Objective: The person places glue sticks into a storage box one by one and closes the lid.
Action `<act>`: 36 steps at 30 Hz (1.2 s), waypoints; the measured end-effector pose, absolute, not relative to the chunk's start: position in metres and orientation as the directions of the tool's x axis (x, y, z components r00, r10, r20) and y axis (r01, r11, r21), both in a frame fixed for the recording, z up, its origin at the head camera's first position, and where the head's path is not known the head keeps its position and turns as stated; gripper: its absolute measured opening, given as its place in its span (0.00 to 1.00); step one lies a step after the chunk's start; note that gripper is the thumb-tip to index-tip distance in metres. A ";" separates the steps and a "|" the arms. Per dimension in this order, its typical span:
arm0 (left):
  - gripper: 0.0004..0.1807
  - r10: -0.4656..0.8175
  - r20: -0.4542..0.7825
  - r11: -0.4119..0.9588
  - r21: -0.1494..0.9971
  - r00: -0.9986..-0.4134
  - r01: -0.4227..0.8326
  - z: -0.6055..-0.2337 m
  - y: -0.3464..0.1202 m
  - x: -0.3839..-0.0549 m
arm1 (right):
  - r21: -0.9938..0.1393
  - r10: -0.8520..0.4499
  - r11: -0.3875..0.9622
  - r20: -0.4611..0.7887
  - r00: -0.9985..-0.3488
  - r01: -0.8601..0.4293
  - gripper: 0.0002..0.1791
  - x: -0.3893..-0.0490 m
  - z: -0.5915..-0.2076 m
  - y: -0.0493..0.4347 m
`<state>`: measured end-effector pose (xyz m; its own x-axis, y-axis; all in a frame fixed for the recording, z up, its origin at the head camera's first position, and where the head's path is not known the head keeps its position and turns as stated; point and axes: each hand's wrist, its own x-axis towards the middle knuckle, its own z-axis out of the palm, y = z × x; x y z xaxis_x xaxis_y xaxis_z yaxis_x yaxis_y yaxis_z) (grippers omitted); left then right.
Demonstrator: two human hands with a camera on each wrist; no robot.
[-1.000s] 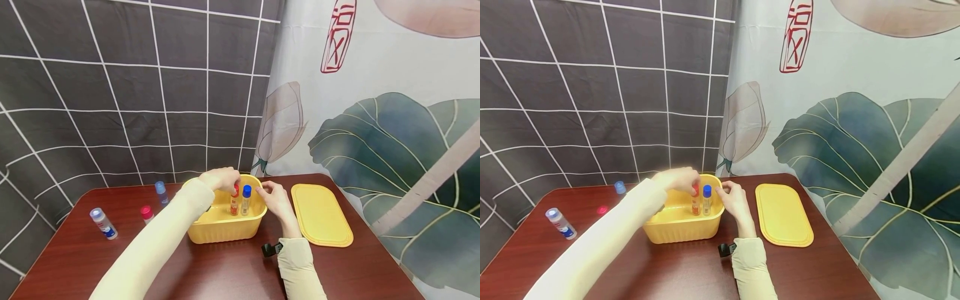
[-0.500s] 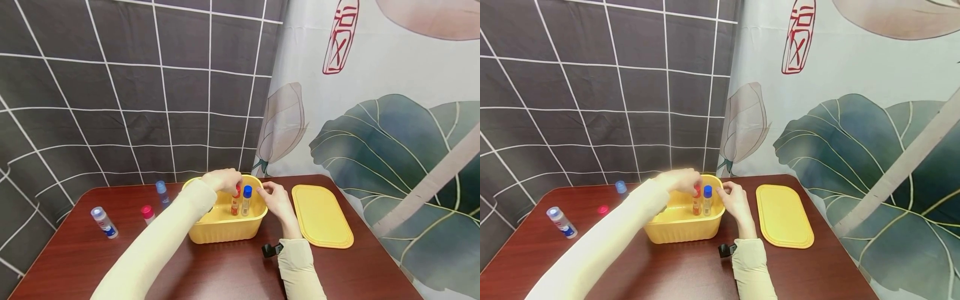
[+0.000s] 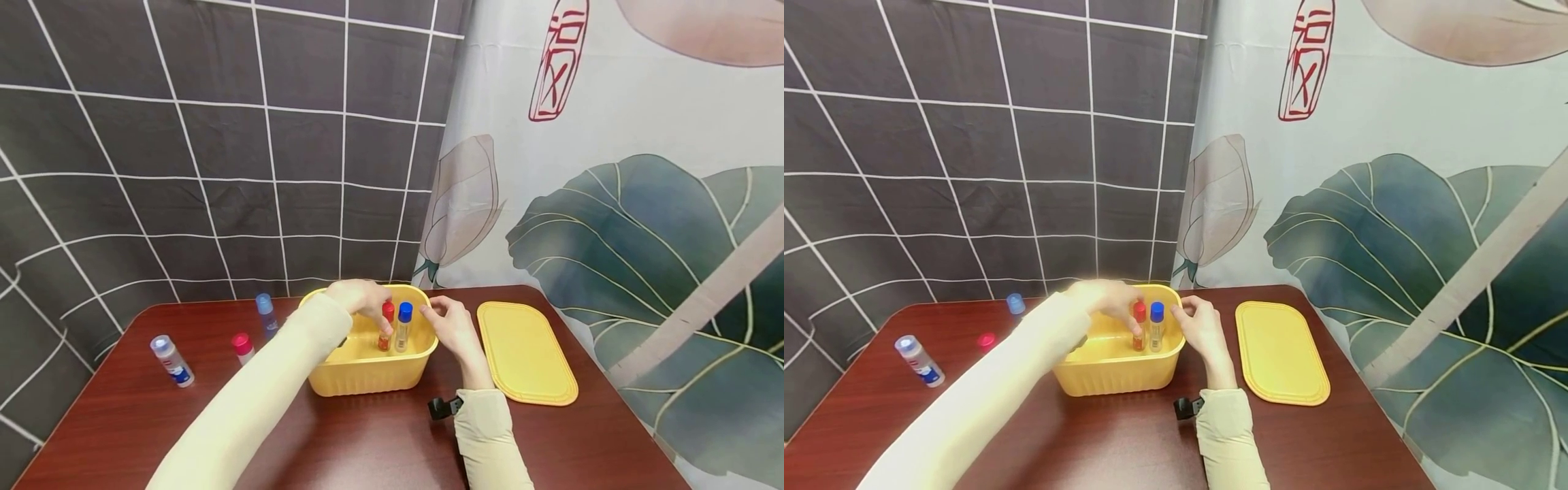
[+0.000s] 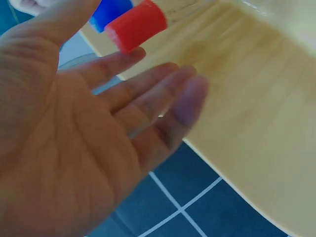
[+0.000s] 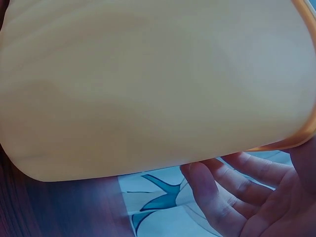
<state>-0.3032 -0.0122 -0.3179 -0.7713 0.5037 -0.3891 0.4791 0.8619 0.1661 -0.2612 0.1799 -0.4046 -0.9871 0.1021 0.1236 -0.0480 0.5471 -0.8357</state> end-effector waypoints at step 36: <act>0.43 0.345 0.270 0.729 0.526 -0.899 0.437 -0.336 -0.167 -0.199 | -0.848 0.109 0.529 0.091 -0.990 -0.020 0.18 -0.258 -0.401 0.177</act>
<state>-0.1986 -0.1668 -0.3360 -0.8992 0.3446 0.2696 0.4373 0.7291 0.5265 -0.2583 0.1770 -0.4014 -0.9899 0.1087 0.0906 -0.0196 0.5288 -0.8485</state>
